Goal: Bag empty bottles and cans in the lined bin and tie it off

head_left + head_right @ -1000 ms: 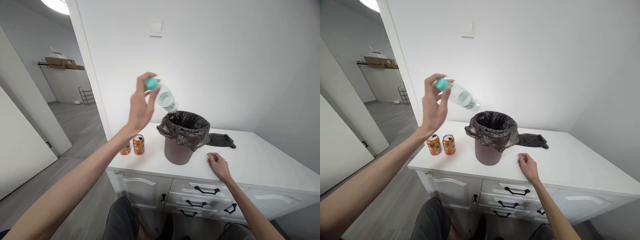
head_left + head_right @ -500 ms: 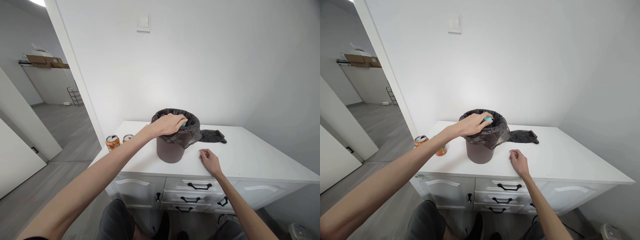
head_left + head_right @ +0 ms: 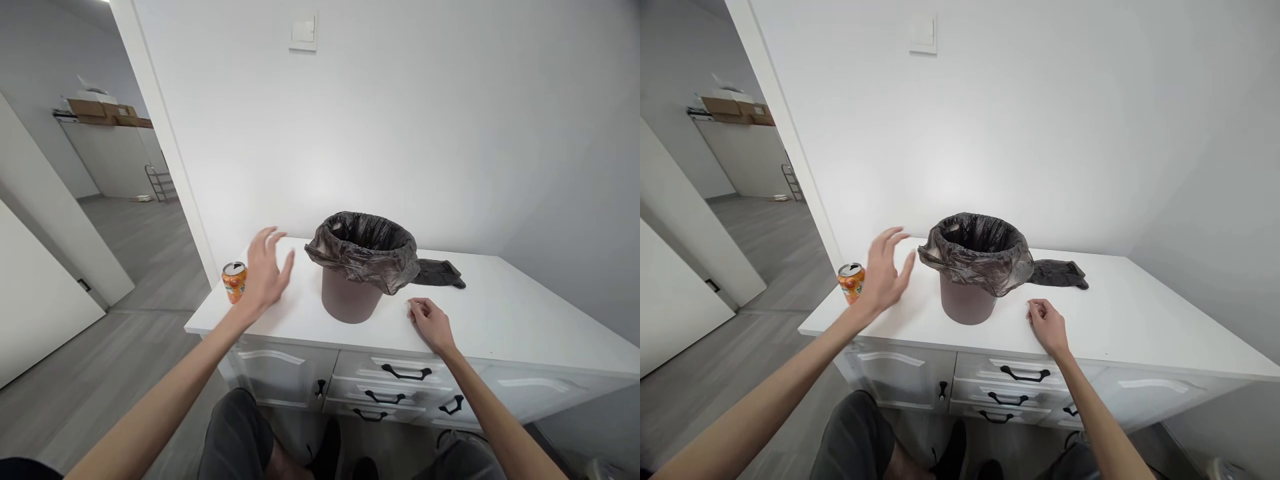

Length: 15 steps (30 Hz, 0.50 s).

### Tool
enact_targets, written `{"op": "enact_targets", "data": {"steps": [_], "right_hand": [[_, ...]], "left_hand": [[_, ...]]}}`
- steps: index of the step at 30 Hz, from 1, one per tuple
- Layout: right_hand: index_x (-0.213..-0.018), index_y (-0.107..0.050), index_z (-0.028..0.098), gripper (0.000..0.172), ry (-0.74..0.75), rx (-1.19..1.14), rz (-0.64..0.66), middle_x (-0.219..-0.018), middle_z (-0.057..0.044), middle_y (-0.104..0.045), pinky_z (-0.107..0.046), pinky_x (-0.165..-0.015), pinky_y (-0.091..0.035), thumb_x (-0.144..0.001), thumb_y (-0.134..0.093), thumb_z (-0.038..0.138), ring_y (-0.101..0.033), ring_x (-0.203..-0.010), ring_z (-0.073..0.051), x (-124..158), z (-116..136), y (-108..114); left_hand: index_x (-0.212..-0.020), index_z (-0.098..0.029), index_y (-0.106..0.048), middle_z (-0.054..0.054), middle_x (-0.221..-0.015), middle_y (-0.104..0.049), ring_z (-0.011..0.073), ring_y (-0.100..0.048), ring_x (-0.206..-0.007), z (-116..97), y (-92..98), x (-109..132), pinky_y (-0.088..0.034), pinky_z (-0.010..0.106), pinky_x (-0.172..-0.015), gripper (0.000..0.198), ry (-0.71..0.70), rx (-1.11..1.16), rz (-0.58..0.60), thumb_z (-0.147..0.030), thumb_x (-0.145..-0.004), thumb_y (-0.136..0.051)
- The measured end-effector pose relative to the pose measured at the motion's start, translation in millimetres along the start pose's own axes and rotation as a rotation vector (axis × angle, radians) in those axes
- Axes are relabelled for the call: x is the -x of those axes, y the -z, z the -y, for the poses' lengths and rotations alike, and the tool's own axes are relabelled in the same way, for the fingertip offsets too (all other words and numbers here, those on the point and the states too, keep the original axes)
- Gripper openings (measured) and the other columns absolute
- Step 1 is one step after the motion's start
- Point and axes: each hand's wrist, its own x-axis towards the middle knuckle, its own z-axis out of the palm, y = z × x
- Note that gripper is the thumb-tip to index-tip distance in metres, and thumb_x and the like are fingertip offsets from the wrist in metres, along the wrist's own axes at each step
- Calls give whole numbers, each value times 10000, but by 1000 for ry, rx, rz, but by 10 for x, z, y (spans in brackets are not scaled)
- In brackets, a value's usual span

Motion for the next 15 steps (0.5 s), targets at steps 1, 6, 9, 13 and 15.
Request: {"op": "enact_targets", "data": {"steps": [1, 6, 9, 13, 15], "right_hand": [[-976, -693, 218, 409, 1, -3, 0, -710, -32, -719, -352, -761, -481, -892, -560, 596, -652, -687, -226, 2, 3, -1], [-971, -694, 222, 425, 0, 12, -3, -707, -38, -722, -360, -743, -481, -866, -556, 611, -645, -666, -228, 0, 9, -2], [-983, -693, 221, 415, -13, 22, 5, -710, -29, -724, -357, -757, -484, -868, -564, 599, -655, -673, -224, -6, -19, -3], [-1016, -697, 214, 417, -17, 8, 14, -728, -24, -732, -354, -772, -493, -879, -566, 586, -665, -690, -221, -13, -83, -8], [-1027, -698, 214, 418, -17, -1, 15, -735, -24, -734, -354, -774, -496, -886, -567, 585, -671, -707, -225, -20, -118, -11]], "left_hand": [[-1500, -258, -489, 169, -1631, -444, 366, -343, -1569, 213, 48, 29, -318, 612, -1263, 521, 65, -57, 0, -482, -1032, -533], [-1452, -204, -524, 189, -1554, -532, 372, -452, -1490, 986, 265, 188, -359, 543, -1238, 539, 268, -179, 120, -518, -1018, -462], [-1379, -185, -560, 183, -1474, -602, 347, -575, -1367, 1136, 349, 311, -446, 477, -1168, 545, 327, -133, 247, -555, -993, -457], [-1389, -201, -544, 159, -1413, -635, 348, -641, -1252, 1148, 456, 377, -502, 477, -1099, 615, 403, -163, 366, -600, -922, -580], [-1405, -198, -527, 167, -1389, -635, 365, -647, -1236, 1087, 527, 324, -520, 504, -1075, 638, 427, -168, 329, -595, -914, -616]]}}
